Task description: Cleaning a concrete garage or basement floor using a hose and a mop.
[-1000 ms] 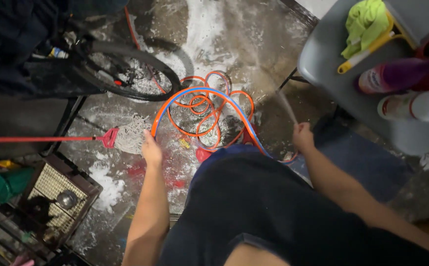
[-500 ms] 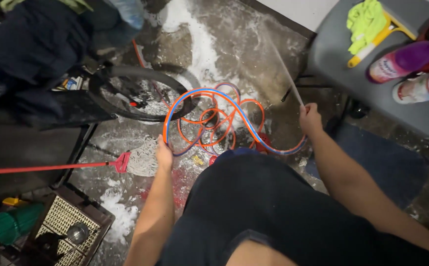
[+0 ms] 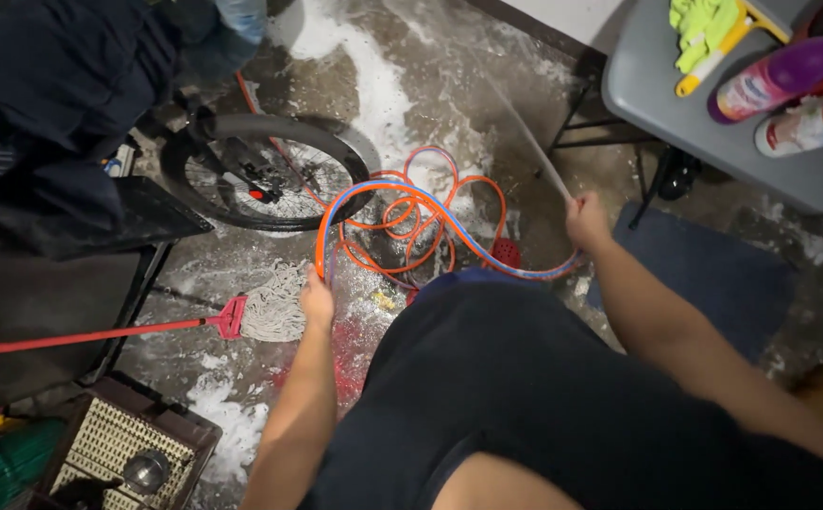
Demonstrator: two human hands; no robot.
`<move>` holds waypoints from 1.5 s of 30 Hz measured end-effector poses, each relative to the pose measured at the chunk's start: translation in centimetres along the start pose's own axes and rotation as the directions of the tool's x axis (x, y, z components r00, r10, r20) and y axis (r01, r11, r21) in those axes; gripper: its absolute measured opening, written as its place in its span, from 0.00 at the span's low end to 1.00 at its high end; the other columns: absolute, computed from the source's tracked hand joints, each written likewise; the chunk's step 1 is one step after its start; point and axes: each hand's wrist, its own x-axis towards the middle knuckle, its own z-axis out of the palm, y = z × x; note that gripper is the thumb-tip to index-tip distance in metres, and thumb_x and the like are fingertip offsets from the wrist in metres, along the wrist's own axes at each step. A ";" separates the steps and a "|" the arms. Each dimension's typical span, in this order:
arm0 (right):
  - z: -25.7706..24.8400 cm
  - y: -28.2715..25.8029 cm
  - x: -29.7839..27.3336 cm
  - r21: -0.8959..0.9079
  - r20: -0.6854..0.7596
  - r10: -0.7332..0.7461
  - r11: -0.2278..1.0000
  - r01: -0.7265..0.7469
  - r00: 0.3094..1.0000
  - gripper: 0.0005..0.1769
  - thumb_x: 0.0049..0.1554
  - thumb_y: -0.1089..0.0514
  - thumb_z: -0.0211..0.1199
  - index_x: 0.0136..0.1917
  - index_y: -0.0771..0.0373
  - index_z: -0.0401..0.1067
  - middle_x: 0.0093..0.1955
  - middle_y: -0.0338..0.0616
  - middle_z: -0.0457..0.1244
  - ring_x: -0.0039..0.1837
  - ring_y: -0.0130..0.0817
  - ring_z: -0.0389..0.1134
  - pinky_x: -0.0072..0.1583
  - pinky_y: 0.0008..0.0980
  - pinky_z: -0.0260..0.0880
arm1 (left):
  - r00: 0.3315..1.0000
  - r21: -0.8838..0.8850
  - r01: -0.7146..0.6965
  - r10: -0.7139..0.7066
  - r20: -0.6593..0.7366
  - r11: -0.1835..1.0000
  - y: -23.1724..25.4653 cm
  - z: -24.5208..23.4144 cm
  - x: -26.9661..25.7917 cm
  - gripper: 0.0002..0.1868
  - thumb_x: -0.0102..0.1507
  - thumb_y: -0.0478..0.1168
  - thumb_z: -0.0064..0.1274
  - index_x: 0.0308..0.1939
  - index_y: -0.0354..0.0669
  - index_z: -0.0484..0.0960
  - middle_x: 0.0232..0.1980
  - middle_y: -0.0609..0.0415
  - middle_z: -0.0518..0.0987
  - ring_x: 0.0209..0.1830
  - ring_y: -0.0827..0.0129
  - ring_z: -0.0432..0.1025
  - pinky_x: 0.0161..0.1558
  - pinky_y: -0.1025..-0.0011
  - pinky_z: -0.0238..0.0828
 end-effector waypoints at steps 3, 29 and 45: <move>0.9 4.1 -4.3 -0.041 0.019 0.140 0.989 -0.139 0.990 0.21 0.65 0.45 0.57 0.60 0.65 0.65 0.49 0.64 0.68 0.53 0.63 0.70 0.55 0.54 0.69 | 0.994 -0.036 -0.017 0.021 0.107 0.999 0.6 0.2 0.1 0.38 0.71 0.66 0.37 0.25 0.35 0.78 0.24 0.54 0.73 0.26 0.66 0.65 0.32 0.60 0.59; -2.7 -5.0 10.1 -0.028 0.084 -0.068 0.997 0.071 0.994 0.20 0.68 0.45 0.55 0.59 0.64 0.65 0.47 0.62 0.68 0.51 0.64 0.70 0.54 0.54 0.68 | 0.994 0.173 -0.050 0.066 -0.088 0.984 1.8 4.3 1.3 0.33 0.67 0.58 0.35 0.26 0.30 0.78 0.23 0.39 0.75 0.28 0.54 0.69 0.39 0.53 0.64; -4.1 -15.0 38.4 0.042 0.201 -0.427 0.903 0.428 0.881 0.19 0.69 0.45 0.55 0.58 0.63 0.64 0.46 0.62 0.68 0.52 0.66 0.69 0.54 0.55 0.68 | 0.945 -0.128 0.042 -0.081 -0.316 0.991 17.0 17.9 2.3 0.28 0.65 0.56 0.40 0.38 0.33 0.83 0.39 0.37 0.84 0.41 0.51 0.77 0.48 0.56 0.72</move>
